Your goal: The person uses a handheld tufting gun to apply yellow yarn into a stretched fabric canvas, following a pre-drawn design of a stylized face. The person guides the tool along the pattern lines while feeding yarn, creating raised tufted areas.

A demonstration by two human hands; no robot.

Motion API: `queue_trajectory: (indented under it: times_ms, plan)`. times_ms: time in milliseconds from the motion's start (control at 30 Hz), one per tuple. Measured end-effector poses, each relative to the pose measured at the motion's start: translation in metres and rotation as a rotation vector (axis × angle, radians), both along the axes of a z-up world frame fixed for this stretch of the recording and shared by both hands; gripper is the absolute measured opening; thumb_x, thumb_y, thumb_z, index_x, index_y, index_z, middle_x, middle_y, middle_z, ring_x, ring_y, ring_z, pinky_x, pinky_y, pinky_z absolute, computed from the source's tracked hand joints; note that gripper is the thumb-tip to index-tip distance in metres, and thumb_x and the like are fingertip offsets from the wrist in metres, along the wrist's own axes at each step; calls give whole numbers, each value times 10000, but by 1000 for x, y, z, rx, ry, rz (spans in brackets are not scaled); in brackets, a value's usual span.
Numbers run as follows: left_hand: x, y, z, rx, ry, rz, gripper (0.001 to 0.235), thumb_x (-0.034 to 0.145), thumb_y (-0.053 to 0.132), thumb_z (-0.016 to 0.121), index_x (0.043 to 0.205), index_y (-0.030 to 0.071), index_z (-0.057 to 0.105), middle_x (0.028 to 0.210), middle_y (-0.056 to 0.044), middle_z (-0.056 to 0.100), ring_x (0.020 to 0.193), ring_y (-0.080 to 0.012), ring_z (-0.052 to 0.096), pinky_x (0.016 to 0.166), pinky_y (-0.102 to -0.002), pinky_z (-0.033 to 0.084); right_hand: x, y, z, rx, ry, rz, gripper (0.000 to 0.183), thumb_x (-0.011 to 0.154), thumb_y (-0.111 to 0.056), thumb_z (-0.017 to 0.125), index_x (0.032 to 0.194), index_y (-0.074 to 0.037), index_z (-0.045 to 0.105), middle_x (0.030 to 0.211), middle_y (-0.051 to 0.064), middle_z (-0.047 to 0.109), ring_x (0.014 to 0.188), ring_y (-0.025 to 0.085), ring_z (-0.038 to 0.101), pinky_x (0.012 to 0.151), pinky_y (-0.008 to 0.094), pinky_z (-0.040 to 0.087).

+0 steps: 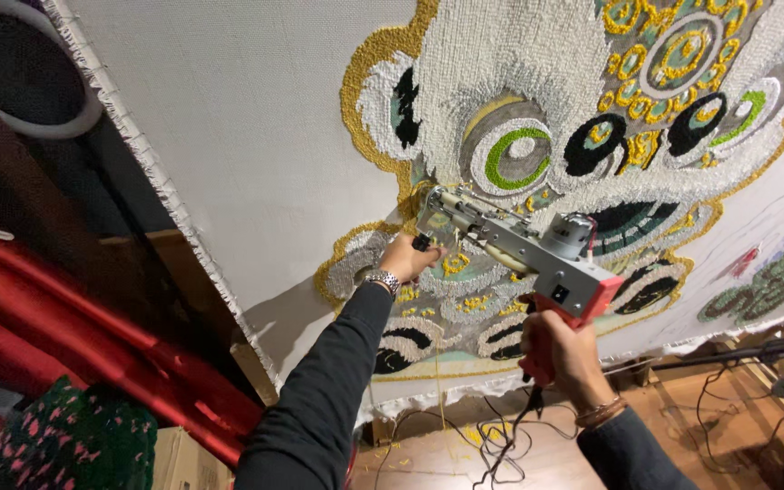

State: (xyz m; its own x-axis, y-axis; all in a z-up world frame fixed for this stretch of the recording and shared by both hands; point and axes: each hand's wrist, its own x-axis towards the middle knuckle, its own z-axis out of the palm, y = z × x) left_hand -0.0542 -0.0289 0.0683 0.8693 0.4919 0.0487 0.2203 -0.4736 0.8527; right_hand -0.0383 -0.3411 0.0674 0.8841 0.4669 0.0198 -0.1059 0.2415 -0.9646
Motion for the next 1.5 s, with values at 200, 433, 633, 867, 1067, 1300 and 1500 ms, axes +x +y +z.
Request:
queue_trajectory:
  times_ms: [200,433,633,867,1067,1300,1500]
  plan:
    - [15,21,-1,78,96,57,466,916,534,715,735,105,735,580,-26,662,399,-104,540,422,-304,433,-5,21,-1,-29,-113,-5,165,898,-126,660,968,20,627,632,61,591,468,159,566,400,317,459]
    - [11,18,3,40,-17,63,402,896,489,712,744,120,754,613,29,709,423,-93,554,419,-304,417,1,27,-3,-113,-209,-22,163,895,-113,653,1000,12,659,629,55,599,460,153,554,373,317,446]
    - [18,24,-3,86,-35,82,463,913,508,738,758,72,759,667,-20,738,467,-119,598,478,-334,481,1,24,0,-233,-185,-7,170,885,-117,654,1007,1,647,600,91,560,405,198,491,339,353,364]
    - [27,26,-17,18,-133,38,398,884,515,723,810,127,774,654,-11,727,456,-148,604,488,-355,482,29,17,7,-269,-1234,-122,265,827,-103,709,1057,-4,621,862,70,645,696,159,622,577,307,507]
    - [27,29,-5,39,-116,72,439,888,535,722,806,108,777,643,-14,720,463,-136,610,492,-346,486,23,21,-5,-485,-623,-100,253,822,-122,712,1041,-19,638,782,156,658,633,284,638,570,422,510]
    - [36,17,-23,-69,-158,55,498,895,541,728,918,46,779,715,-26,746,467,-100,600,482,-317,504,48,4,21,-454,-1455,-101,317,759,-185,730,1026,-26,667,889,153,695,761,345,672,678,394,535]
    - [50,18,-33,-103,-195,38,610,883,558,682,1021,-35,720,884,-127,793,580,-233,641,543,-379,528,62,-6,42,-799,-1297,28,255,776,-264,781,890,-59,682,771,150,705,723,371,674,650,390,556]
